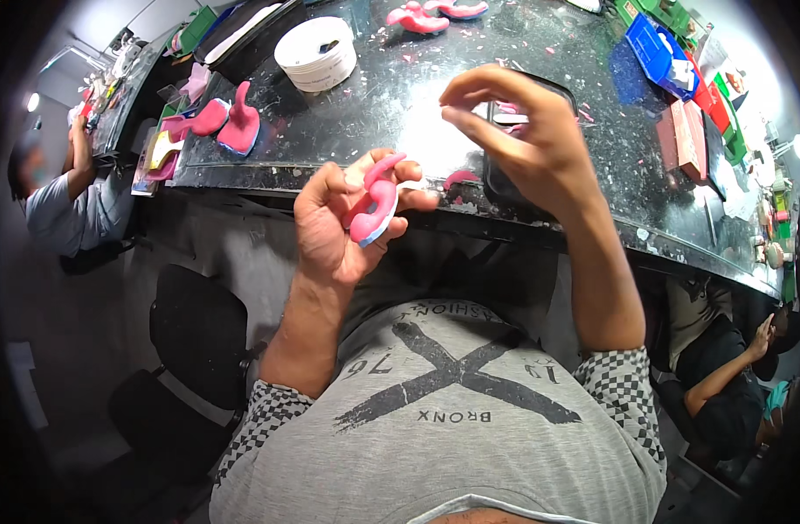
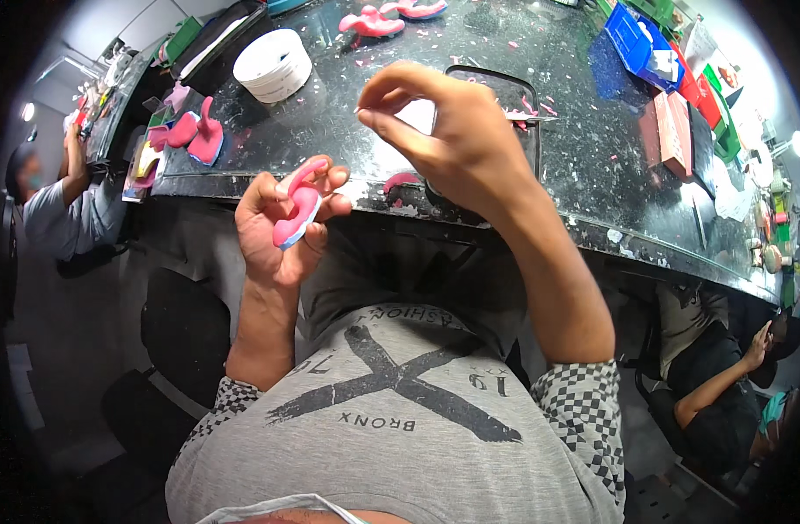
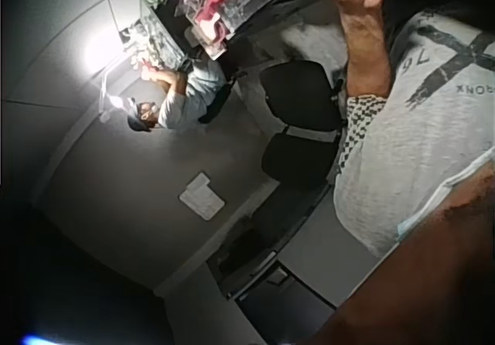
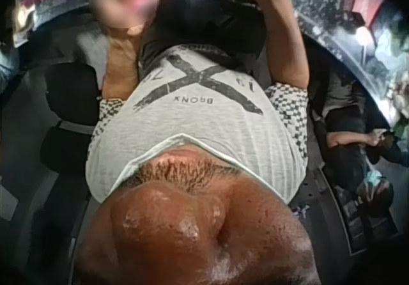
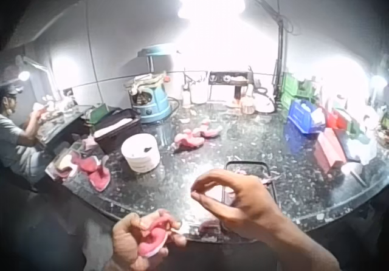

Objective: The person trims and shapes wax on a mold using a metal tool, presses and molds a wax handle onto the base by hand, and details the wax piece using a pointed tool.

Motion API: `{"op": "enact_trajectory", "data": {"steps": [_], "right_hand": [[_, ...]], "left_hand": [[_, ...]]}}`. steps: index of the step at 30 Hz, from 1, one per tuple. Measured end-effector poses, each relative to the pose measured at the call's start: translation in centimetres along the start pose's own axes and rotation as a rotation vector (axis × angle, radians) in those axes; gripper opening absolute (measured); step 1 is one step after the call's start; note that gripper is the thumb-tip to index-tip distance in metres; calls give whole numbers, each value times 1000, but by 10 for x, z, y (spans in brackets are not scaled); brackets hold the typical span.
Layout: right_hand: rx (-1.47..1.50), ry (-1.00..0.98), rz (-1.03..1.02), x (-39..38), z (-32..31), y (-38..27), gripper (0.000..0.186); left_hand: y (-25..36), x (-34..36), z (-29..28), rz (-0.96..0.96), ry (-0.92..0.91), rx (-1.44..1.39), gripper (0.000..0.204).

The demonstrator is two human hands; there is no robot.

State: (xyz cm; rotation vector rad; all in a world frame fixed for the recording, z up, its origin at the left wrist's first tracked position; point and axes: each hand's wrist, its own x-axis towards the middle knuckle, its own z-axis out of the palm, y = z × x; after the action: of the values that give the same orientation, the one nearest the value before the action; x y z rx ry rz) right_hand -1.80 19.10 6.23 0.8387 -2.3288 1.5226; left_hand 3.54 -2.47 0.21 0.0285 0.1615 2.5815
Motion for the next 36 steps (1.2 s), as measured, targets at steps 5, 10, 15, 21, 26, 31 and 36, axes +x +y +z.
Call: {"op": "enact_trajectory", "data": {"steps": [5, 10, 15, 21, 26, 31, 36], "right_hand": [[107, 38, -78, -54, 3, -19, 23], [282, 131, 29, -58, 18, -18, 24], [231, 80, -84, -44, 6, -9, 22], [221, -17, -105, -42, 0, 3, 33], [176, -206, -328, -29, -19, 2, 44], [200, -393, -399, -27, -25, -8, 49], [186, -490, -389, -38, -17, -8, 42]], "left_hand": [[3, 19, 8, 36, 152, 417, 56], [-3, 29, 25, -51, 139, 216, 71], [-6, 31, 27, -186, -132, 61, 83], [-10, 28, 36, 127, 37, 578, 112], [-13, 27, 33, 58, -13, 751, 120], [-25, 26, 29, -236, -57, 430, 111], [-45, 21, 14, -382, -89, 213, 118]]}}
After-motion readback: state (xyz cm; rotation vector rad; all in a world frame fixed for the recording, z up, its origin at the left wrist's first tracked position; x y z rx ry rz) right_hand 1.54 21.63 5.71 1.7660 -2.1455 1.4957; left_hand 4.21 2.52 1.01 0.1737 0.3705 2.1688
